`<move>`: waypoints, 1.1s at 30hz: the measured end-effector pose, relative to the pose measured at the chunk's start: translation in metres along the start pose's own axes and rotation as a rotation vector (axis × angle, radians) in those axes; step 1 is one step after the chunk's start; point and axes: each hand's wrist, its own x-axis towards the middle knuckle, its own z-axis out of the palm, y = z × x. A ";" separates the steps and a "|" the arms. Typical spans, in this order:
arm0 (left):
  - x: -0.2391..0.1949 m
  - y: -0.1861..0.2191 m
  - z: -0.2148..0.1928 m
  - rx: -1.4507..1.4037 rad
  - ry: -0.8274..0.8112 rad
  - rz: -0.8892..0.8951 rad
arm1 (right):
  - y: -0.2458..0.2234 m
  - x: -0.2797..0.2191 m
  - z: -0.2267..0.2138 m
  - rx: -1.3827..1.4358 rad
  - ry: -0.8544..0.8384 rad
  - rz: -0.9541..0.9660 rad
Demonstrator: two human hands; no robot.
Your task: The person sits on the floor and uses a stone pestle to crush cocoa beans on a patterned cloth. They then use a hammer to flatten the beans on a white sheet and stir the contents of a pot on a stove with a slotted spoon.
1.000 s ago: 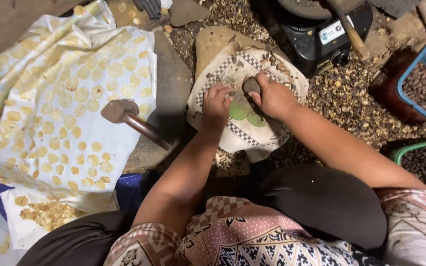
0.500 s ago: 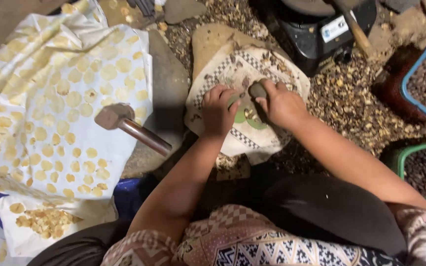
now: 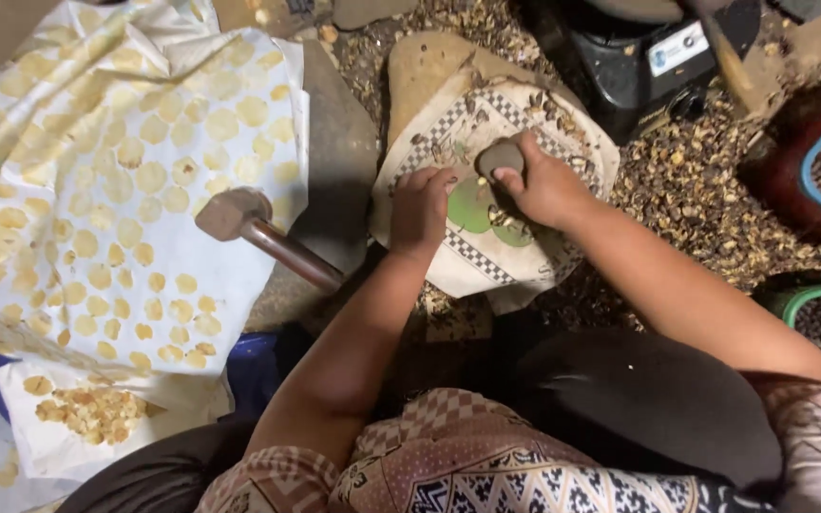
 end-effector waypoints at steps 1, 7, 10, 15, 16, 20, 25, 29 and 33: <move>0.001 0.000 0.004 -0.033 0.033 -0.047 | -0.006 -0.002 -0.005 -0.009 -0.019 -0.014; 0.005 0.016 0.008 -0.080 0.116 -0.176 | -0.034 -0.027 -0.015 -0.245 -0.042 -0.114; 0.007 0.023 0.013 -0.023 0.134 -0.187 | -0.014 -0.025 -0.001 -0.273 -0.044 -0.117; 0.009 0.014 0.005 -0.023 0.127 -0.115 | -0.033 -0.027 -0.013 -0.170 0.053 -0.093; 0.002 0.008 0.005 -0.016 0.143 -0.114 | -0.042 -0.029 -0.013 -0.176 0.034 -0.156; -0.009 -0.012 0.005 -0.056 0.129 -0.072 | -0.057 -0.029 -0.018 -0.274 0.014 -0.235; -0.010 -0.016 -0.009 -0.060 0.102 -0.023 | -0.029 -0.012 -0.001 -0.054 -0.013 -0.071; -0.010 -0.015 0.000 -0.030 0.116 0.037 | -0.026 -0.006 -0.003 0.034 -0.046 -0.012; -0.008 -0.011 -0.001 0.001 0.122 0.023 | -0.041 -0.008 -0.009 -0.092 -0.077 -0.051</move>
